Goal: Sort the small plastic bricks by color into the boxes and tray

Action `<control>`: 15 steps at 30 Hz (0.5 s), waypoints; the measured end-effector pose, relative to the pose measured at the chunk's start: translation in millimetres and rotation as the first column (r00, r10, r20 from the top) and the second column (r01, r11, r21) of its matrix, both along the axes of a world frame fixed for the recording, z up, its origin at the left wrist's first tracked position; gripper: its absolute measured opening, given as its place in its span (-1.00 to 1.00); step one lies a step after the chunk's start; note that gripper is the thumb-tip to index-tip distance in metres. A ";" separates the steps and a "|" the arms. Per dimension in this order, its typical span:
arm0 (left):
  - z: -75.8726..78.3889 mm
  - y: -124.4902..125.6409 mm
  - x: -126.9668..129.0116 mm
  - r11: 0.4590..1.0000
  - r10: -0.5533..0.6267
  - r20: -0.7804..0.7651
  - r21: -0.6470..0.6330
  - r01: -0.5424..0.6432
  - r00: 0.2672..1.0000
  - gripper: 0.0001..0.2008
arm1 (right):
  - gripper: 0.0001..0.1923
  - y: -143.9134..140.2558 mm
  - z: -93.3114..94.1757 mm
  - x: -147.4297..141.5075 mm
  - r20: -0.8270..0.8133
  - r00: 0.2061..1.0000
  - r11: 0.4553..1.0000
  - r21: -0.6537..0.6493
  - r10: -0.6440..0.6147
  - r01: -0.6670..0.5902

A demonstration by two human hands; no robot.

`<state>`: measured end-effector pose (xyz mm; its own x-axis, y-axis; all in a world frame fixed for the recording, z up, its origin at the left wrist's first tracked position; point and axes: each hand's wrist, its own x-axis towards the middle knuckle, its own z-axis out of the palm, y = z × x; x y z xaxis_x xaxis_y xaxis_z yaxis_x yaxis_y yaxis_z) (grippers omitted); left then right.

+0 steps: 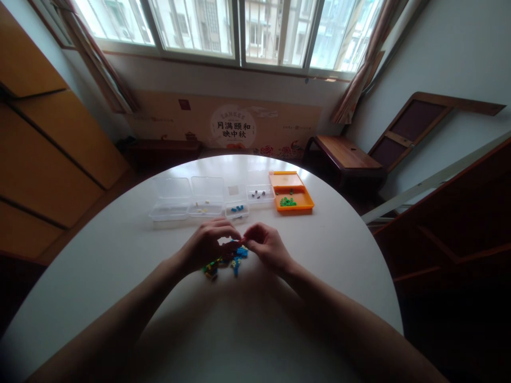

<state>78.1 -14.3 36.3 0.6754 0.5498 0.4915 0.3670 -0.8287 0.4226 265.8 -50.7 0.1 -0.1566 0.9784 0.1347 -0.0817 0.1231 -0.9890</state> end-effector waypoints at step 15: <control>-11.2 25.5 -25.8 0.890 0.456 0.241 -0.155 -0.430 0.857 -0.86 | -0.90 -1.7 -4.6 3.6 0.467 0.870 0.964 0.265 -0.157 0.032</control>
